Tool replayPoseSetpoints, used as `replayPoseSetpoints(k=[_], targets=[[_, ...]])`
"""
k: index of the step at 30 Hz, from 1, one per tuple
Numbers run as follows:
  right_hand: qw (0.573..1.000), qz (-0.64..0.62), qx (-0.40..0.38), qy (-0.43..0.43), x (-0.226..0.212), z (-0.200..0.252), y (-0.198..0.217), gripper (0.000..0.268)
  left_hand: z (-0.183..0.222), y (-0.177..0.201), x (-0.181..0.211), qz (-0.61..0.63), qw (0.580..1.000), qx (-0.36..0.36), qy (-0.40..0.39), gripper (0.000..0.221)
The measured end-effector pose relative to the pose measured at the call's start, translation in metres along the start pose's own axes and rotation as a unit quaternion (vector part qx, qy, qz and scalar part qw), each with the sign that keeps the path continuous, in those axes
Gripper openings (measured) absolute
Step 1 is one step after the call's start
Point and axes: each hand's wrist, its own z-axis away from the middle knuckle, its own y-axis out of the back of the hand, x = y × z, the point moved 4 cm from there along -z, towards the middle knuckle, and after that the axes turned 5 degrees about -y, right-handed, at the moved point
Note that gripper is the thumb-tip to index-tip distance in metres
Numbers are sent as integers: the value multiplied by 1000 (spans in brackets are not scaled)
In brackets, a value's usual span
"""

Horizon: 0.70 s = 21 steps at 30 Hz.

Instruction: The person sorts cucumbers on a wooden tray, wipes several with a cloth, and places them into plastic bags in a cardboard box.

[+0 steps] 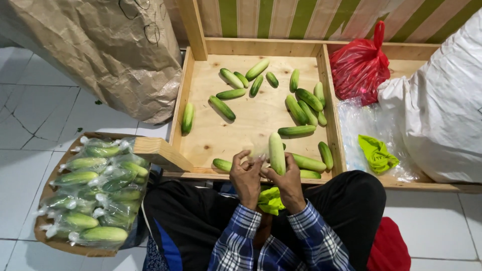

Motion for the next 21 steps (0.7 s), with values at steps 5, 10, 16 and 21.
replayPoseSetpoints(k=[5, 10, 16, 21], targets=[[1000, 17, 25, -1, -40, 10, -15, 49, 16, 1, 52, -33, 995, -90, 17, 25], [983, 153, 80, 68, -38, 4, 4, 48, 23, -2, 69, -75, 982, -176, -3, 18], [979, 154, 97, 87, -45, 0, 10, 30, 22, -2, 59, -70, 978, -197, 4, 17], [994, 63, 68, 66, -67, 8, -9, 22, 29, 3, 99, -32, 980, -191, -32, 35]])
